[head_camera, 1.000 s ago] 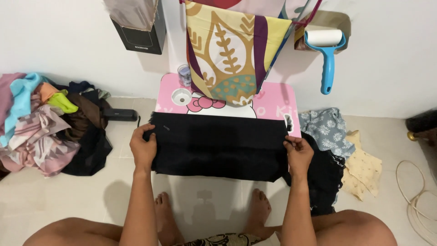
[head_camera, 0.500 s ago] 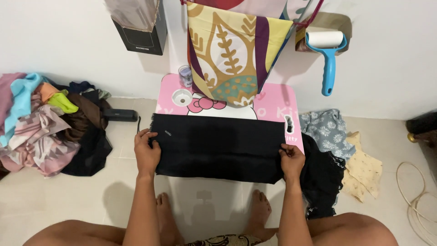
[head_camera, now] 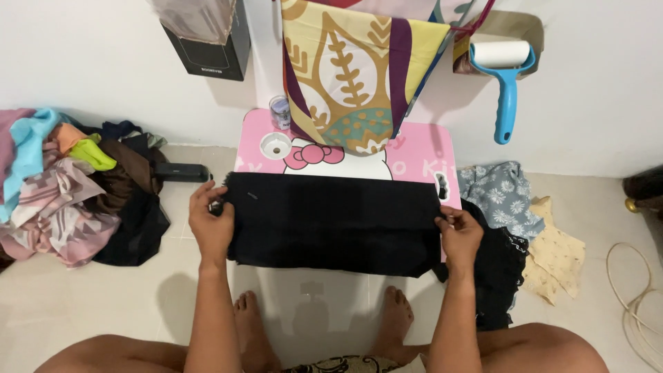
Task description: A person is smoothing and folding a black piece of fabric or clothing on a small pink table.
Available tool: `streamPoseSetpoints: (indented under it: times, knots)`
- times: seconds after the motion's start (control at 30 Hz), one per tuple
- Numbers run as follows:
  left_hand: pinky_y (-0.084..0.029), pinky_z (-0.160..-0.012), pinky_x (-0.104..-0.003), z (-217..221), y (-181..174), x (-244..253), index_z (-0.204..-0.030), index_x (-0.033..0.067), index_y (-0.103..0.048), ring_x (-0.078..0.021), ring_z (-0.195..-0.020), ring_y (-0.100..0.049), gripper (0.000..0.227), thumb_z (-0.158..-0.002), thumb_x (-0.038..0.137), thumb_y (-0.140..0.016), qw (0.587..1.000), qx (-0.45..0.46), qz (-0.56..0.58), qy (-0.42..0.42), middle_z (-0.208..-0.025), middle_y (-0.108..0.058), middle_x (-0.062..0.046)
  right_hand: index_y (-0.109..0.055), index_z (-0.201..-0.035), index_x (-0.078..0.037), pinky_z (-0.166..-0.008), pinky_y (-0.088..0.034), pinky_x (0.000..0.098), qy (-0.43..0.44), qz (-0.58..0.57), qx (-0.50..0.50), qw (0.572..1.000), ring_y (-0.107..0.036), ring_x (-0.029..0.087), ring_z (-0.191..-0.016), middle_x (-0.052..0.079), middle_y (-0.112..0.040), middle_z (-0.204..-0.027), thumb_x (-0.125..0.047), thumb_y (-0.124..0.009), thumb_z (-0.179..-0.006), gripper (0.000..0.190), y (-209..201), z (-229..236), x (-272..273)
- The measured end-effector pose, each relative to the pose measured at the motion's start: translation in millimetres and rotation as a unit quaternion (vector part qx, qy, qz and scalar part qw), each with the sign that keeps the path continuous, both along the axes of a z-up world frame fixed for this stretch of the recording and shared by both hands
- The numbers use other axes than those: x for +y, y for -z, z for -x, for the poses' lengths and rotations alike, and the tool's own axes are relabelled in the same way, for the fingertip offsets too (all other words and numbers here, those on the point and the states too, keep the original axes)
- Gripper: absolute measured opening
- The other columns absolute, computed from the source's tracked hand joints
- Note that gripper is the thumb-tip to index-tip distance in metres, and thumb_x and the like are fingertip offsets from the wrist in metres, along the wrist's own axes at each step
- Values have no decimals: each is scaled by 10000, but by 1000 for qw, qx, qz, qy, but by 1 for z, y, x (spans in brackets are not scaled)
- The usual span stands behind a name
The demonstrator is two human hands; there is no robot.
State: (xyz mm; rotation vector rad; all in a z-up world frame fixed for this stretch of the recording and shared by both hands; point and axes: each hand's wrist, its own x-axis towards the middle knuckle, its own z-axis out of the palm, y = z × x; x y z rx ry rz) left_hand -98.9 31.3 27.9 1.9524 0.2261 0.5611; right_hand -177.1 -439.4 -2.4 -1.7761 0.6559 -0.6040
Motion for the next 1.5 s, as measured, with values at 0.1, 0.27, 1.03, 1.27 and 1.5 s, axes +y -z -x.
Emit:
streamPoseSetpoints:
  times: [0.1, 0.27, 1.03, 1.27, 1.5]
  knots:
    - [-520, -998, -413, 0, 5, 4, -1019, 131, -756, -326, -1155, -656, 320, -764, -40, -664, 1000, 23, 3, 0, -1286, -619, -93, -752, -1032, -15, -715, -523, 211, -10, 4, 14, 1000, -573, 100, -819, 65, -675, -908, 122, -755, -724, 336, -2, 6, -5]
    - [-526, -1009, -457, 9, 27, 1, -974, 100, -747, -406, -1188, -629, 269, -763, -39, -654, 993, 108, -45, 21, -1313, -589, -142, -782, -1012, -79, -671, -529, 273, -8, 39, 86, 995, -594, 133, -774, 73, -681, -875, 64, -787, -713, 331, 42, 5, -15]
    - [47, -1253, -619, -33, 42, -66, -1649, 327, -197, -339, -1596, 9, 634, -1075, 597, -187, 859, 321, -364, 164, -1746, -47, -55, -407, -1590, -244, -1234, -206, 600, -257, 426, 208, 842, -282, 403, -1517, 53, -324, -1681, -401, -381, -1081, 533, 22, -53, 41]
    - [90, -1259, -592, -69, 53, -70, -1643, 356, -195, -311, -1597, 30, 639, -1064, 628, -199, 861, 310, -370, 158, -1747, -31, -25, -340, -1618, -271, -1268, -150, 551, -263, 427, 236, 832, -234, 366, -1544, 43, -251, -1708, -467, -350, -1081, 572, 21, -88, 32]
    - [66, -1239, -656, -69, 58, -77, -1640, 297, -234, -360, -1592, 7, 667, -1054, 615, -246, 863, 267, -405, 138, -1745, -69, -64, -301, -1630, -265, -1261, -124, 574, -261, 449, 259, 814, -171, 351, -1564, 24, -202, -1719, -547, -328, -1062, 634, 30, -98, 27]
